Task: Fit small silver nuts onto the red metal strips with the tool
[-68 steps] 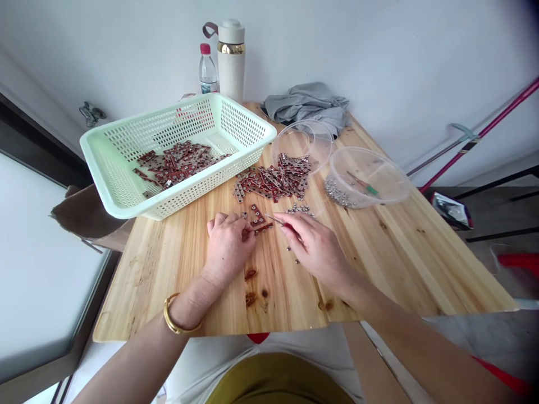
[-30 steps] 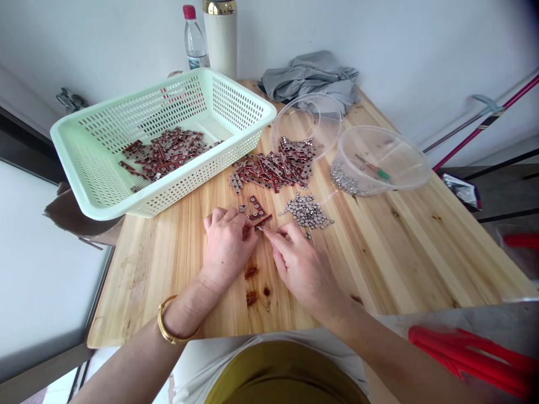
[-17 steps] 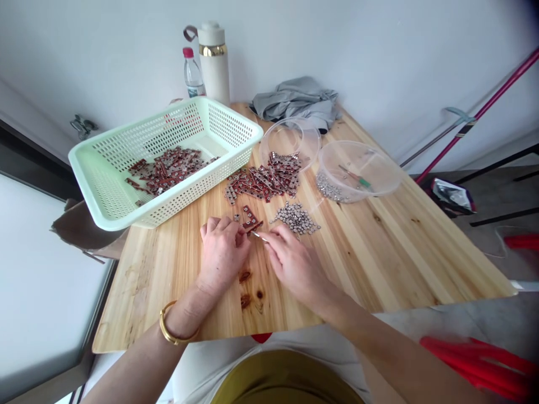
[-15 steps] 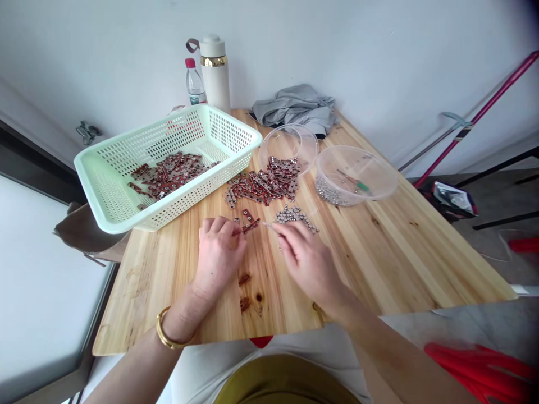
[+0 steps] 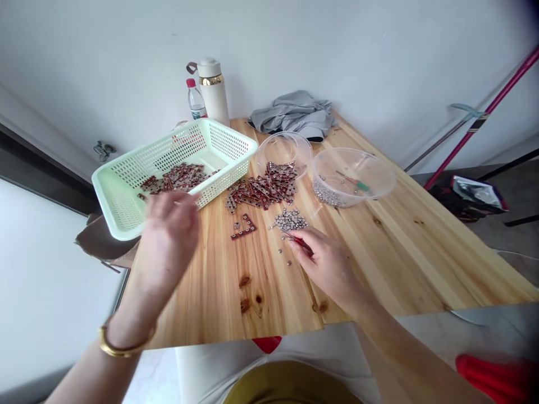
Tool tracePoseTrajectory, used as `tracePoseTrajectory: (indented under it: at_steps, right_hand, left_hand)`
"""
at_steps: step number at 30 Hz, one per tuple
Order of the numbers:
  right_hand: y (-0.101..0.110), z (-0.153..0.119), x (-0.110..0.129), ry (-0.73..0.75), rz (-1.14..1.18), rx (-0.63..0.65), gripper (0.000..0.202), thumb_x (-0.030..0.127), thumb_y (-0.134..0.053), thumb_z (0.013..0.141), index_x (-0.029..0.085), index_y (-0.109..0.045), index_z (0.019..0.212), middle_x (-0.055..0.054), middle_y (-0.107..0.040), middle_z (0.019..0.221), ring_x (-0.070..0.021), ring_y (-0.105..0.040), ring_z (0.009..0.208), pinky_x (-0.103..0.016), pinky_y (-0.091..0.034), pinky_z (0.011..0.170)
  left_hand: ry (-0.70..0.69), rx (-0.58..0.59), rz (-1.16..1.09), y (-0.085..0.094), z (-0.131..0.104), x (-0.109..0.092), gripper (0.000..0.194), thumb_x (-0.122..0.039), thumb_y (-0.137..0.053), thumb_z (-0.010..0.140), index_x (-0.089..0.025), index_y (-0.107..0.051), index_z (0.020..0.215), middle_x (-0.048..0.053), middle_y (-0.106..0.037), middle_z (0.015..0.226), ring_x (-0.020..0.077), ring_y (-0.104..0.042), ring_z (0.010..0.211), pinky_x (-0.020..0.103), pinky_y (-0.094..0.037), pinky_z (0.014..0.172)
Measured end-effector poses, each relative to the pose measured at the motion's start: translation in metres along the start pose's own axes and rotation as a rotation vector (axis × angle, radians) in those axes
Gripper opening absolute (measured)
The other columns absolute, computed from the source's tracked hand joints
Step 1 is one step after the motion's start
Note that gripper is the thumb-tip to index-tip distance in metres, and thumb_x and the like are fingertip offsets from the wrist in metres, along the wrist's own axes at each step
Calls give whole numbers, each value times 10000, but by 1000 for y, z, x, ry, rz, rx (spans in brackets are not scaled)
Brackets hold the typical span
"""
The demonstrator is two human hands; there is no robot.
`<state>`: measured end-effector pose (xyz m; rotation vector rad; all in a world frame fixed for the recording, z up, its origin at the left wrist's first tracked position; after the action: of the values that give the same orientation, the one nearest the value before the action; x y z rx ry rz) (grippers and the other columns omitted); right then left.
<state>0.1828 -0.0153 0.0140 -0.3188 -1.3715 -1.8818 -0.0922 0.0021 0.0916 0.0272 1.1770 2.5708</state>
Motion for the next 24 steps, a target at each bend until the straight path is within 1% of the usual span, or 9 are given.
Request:
tracePoseTrajectory:
  at_steps: [2, 4, 6, 8, 11, 15, 19, 21, 24]
  right_hand:
    - [0, 0, 1, 9, -1, 16, 138, 240, -500, 946, 206, -626, 990, -52, -681, 902, -183, -657, 800, -322, -530, 710]
    - [3, -1, 1, 21, 5, 14, 138, 237, -498, 947, 205, -622, 998, -55, -680, 910, -182, -653, 805, -323, -531, 714]
    - [7, -3, 0, 35, 13, 5, 137, 229, -496, 950, 204, -618, 1009, -61, -684, 930, -184, -655, 828, -331, -534, 739]
    - [11, -6, -4, 41, 18, -5, 132, 220, -502, 948, 204, -615, 1015, -63, -686, 948, -188, -659, 851, -336, -537, 764]
    - [14, -12, -11, 29, 30, -2, 138, 221, -505, 948, 207, -614, 1032, -64, -684, 979, -189, -663, 878, -335, -537, 785]
    - [13, -17, -14, 3, 45, 44, 133, 222, -512, 946, 216, -612, 1034, -55, -676, 987, -183, -658, 875, -322, -533, 761]
    - [9, -16, -8, -13, 12, 105, 117, 201, -528, 940, 209, -620, 1011, -47, -671, 964, -173, -652, 838, -300, -512, 726]
    - [6, -13, -3, 10, -52, 120, 126, 198, -526, 946, 208, -629, 1017, -41, -670, 953, -168, -649, 820, -293, -497, 716]
    - [0, -7, 5, 95, -198, 154, 129, 194, -520, 956, 197, -648, 973, -35, -660, 922, -159, -638, 781, -279, -465, 676]
  left_hand:
    - [-29, 272, -150, -30, -15, -26, 194, -186, -516, 917, -213, -689, 1002, 55, -667, 981, 212, -592, 935, 354, -502, 834]
    - [46, 420, -222, -56, -27, -43, 187, -174, -523, 909, -208, -687, 991, 55, -662, 955, 207, -607, 925, 329, -508, 792]
    - [92, 529, -252, -73, -32, -51, 182, -167, -534, 893, -213, -681, 989, 53, -651, 965, 203, -622, 910, 315, -504, 758]
    - [124, 615, -258, -81, -34, -52, 165, -161, -549, 865, -212, -667, 967, 41, -645, 925, 193, -630, 840, 303, -488, 705]
    - [156, 704, -258, -78, -33, -49, 108, -139, -553, 811, -195, -629, 864, 19, -625, 793, 177, -600, 719, 296, -445, 637]
    - [205, 712, -342, -68, -33, -47, 104, -94, -529, 746, -190, -569, 739, 10, -605, 738, 149, -564, 658, 285, -428, 620]
    - [495, 560, -600, -64, -34, -40, 71, -165, -565, 740, -199, -554, 802, -21, -611, 691, 134, -580, 619, 264, -460, 600]
    - [585, 485, -723, -66, -38, -40, 95, -192, -565, 753, -201, -552, 847, -22, -624, 712, 138, -606, 636, 267, -482, 611]
    - [535, 466, -747, -69, -48, -46, 136, -172, -559, 764, -204, -583, 894, -12, -661, 770, 143, -626, 674, 284, -501, 661]
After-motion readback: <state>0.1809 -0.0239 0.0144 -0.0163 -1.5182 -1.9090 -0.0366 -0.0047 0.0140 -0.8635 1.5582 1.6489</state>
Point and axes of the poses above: each hand's wrist, its own z-axis towards the middle knuckle, its own y-axis out of the back of the hand, x = y × z, the point moved 3 cm from there along z, towards the middle knuckle
